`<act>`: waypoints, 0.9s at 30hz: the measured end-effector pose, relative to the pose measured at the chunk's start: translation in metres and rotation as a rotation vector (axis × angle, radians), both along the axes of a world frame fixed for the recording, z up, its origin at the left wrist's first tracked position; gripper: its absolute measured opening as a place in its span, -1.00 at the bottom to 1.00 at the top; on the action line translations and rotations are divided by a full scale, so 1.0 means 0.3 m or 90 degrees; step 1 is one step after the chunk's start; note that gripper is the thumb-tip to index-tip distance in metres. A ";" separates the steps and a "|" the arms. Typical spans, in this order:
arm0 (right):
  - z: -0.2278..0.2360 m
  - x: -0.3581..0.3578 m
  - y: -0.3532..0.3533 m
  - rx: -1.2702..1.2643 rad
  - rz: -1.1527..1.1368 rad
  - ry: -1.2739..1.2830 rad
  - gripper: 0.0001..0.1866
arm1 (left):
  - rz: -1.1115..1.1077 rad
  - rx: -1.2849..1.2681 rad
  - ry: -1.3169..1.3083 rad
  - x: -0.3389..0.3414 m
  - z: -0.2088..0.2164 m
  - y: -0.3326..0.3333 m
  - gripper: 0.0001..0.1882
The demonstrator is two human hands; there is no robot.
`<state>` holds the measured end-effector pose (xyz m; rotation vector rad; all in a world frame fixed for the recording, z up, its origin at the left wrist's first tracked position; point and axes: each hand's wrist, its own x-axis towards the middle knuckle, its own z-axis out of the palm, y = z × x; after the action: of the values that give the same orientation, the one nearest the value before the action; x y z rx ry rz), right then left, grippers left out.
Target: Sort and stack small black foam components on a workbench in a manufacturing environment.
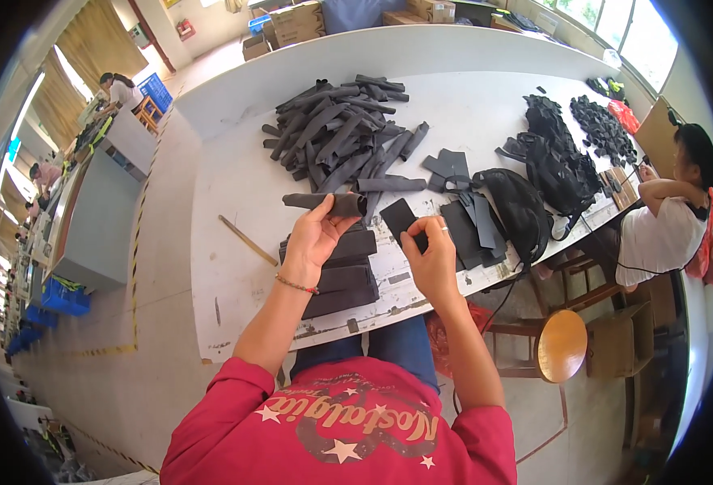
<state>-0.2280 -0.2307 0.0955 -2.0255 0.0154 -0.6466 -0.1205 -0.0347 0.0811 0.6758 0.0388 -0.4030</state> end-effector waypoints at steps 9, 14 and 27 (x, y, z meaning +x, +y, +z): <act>0.043 -0.045 -0.001 -0.210 0.095 -0.067 -0.60 | -0.046 -0.045 0.016 -0.010 0.010 -0.003 -0.87; 0.118 -0.066 -0.011 -0.178 0.090 -0.072 -0.43 | -0.068 -0.028 0.032 -0.021 0.019 0.005 -0.78; 0.122 -0.027 0.001 -0.246 0.032 -0.175 -0.73 | -0.134 -0.022 0.021 -0.040 0.034 -0.007 -0.69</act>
<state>-0.2362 -0.2305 0.1320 -2.2762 -0.3456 -0.9472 -0.1326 -0.0367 0.0913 0.6418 -0.0080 -0.6156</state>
